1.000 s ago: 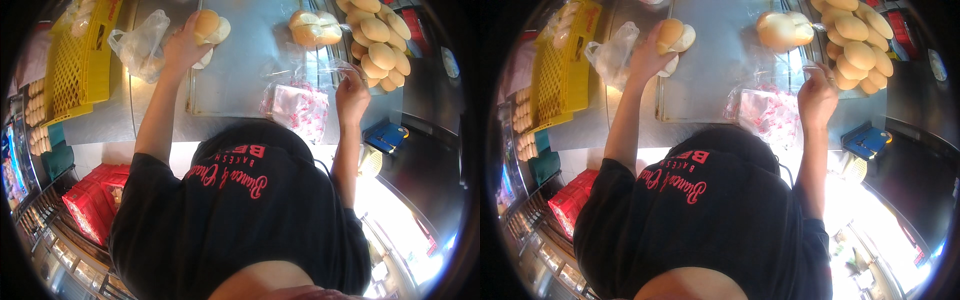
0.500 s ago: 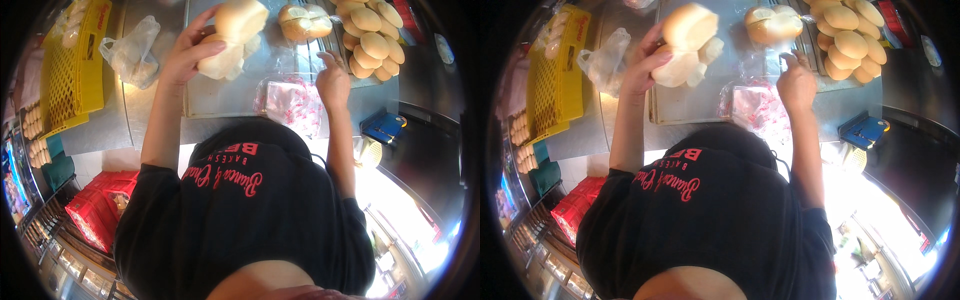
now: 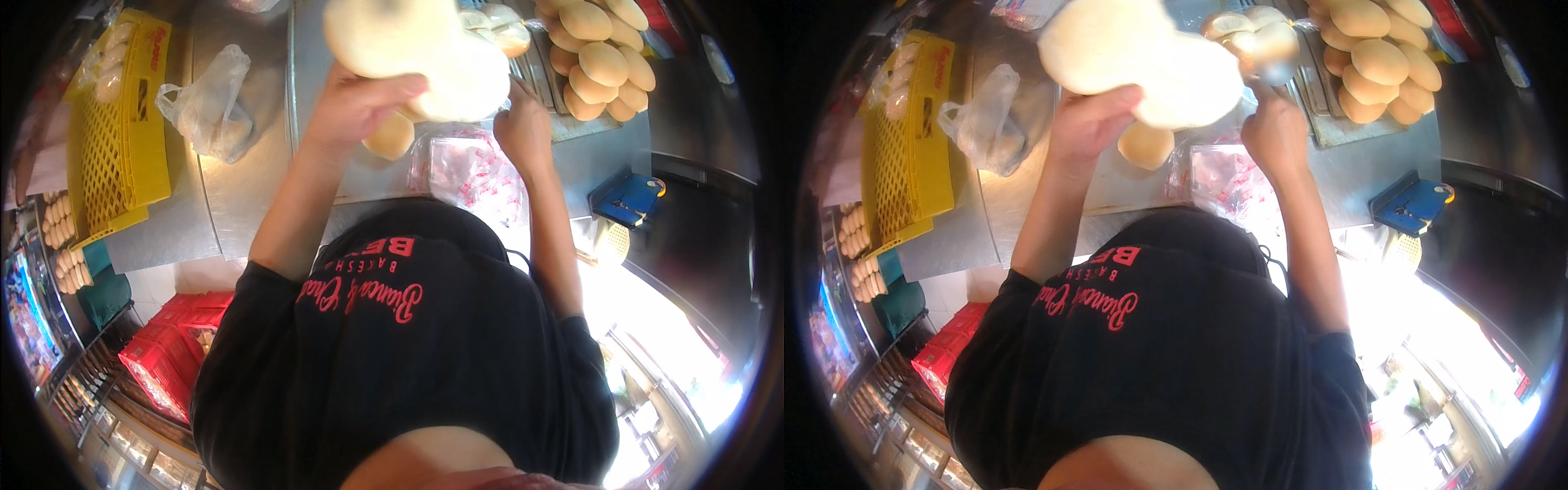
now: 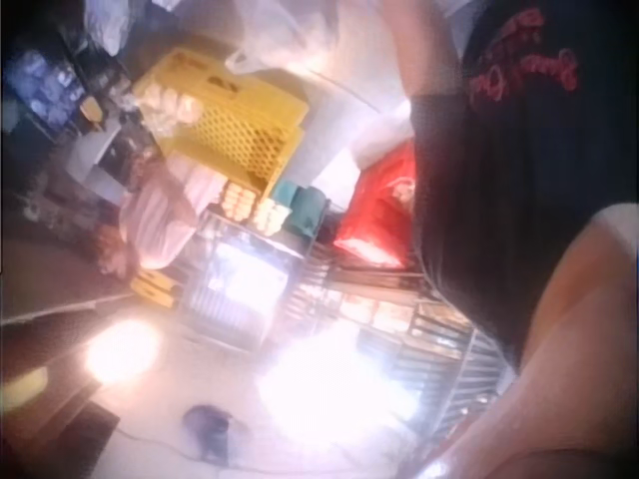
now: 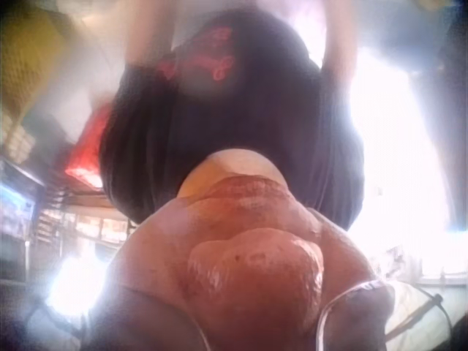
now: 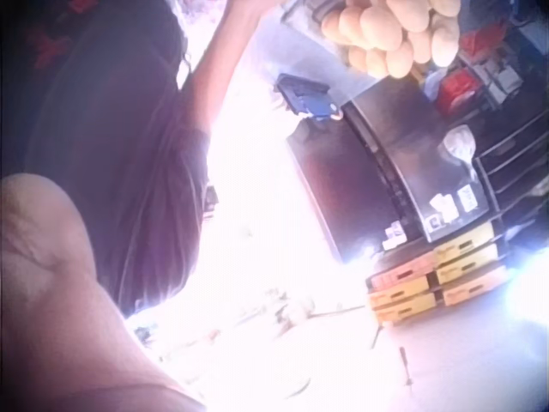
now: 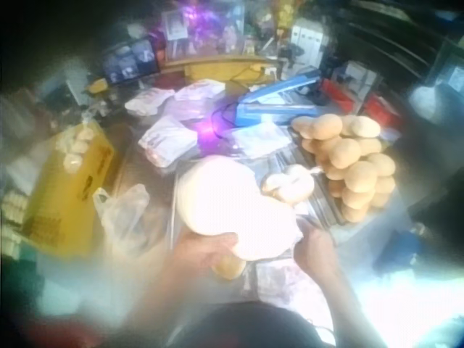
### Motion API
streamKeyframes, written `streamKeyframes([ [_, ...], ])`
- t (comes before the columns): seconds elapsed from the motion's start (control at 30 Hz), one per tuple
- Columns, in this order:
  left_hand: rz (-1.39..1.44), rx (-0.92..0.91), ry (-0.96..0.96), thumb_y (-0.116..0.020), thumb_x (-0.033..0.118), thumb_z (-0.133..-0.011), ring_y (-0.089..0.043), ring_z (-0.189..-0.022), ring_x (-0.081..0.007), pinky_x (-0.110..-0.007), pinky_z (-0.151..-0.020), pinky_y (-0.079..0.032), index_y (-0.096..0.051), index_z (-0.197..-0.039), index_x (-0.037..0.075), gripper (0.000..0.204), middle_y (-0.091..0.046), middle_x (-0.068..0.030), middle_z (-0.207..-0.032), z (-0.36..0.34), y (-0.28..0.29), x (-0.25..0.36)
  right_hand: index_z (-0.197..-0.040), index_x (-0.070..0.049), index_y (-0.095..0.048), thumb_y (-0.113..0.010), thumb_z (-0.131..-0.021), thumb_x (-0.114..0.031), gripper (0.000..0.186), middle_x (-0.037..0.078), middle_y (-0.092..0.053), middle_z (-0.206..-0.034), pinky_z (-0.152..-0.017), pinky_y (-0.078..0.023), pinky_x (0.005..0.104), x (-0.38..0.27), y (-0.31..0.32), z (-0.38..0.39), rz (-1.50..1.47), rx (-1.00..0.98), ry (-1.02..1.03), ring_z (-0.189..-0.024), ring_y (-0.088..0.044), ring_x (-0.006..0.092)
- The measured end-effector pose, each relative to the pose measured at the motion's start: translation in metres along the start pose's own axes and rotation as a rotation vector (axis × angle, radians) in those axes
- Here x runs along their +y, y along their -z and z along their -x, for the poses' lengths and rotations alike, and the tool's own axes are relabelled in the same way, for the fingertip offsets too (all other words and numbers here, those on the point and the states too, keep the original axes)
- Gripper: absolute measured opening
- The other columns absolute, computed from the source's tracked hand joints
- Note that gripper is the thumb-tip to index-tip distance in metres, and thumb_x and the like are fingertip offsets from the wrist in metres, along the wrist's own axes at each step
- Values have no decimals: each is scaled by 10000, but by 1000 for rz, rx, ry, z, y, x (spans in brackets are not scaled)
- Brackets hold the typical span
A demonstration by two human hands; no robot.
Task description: The person picks up bread buns from a metal tray by hand and places them into plastic bags, then places the bags into a red plastic crate and onto a display shelf.
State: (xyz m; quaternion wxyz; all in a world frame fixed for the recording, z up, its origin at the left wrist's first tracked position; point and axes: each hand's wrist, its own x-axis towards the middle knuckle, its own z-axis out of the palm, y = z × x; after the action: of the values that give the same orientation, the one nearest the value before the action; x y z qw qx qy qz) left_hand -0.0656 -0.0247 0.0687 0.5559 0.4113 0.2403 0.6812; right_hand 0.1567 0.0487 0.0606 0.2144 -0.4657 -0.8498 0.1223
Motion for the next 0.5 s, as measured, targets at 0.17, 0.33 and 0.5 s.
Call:
streamKeyframes([
  [0.17,-261,55,-32,-763,-26,-679,-447,-1248,-185,-340,-1053,-361,-303,-1409,63,868,-492,-74,-1309,-9,-35,-41,-1180,18,-559,-571,-692,6,489,233,-628,-924,-698,-498,390,-10,24,-2,-146,-139,-133,-765,-628,327],
  [0.33,-519,18,-281,-738,-3,-715,-487,-1227,-222,-337,-1026,-388,-295,-1418,91,836,-492,-112,-1319,-15,-56,-43,-1281,2,-479,-578,-736,0,554,96,-611,-738,-532,-469,272,-24,48,9,-414,-88,-203,-617,-572,97],
  [0.5,-743,-15,-236,-746,25,-715,-479,-1254,-262,-358,-981,-435,-296,-1422,121,844,-466,-139,-1367,-15,-55,-65,-1328,-7,-460,-555,-722,8,614,145,-635,-902,-625,-482,283,-31,59,11,-542,-100,-286,-637,-563,118],
])
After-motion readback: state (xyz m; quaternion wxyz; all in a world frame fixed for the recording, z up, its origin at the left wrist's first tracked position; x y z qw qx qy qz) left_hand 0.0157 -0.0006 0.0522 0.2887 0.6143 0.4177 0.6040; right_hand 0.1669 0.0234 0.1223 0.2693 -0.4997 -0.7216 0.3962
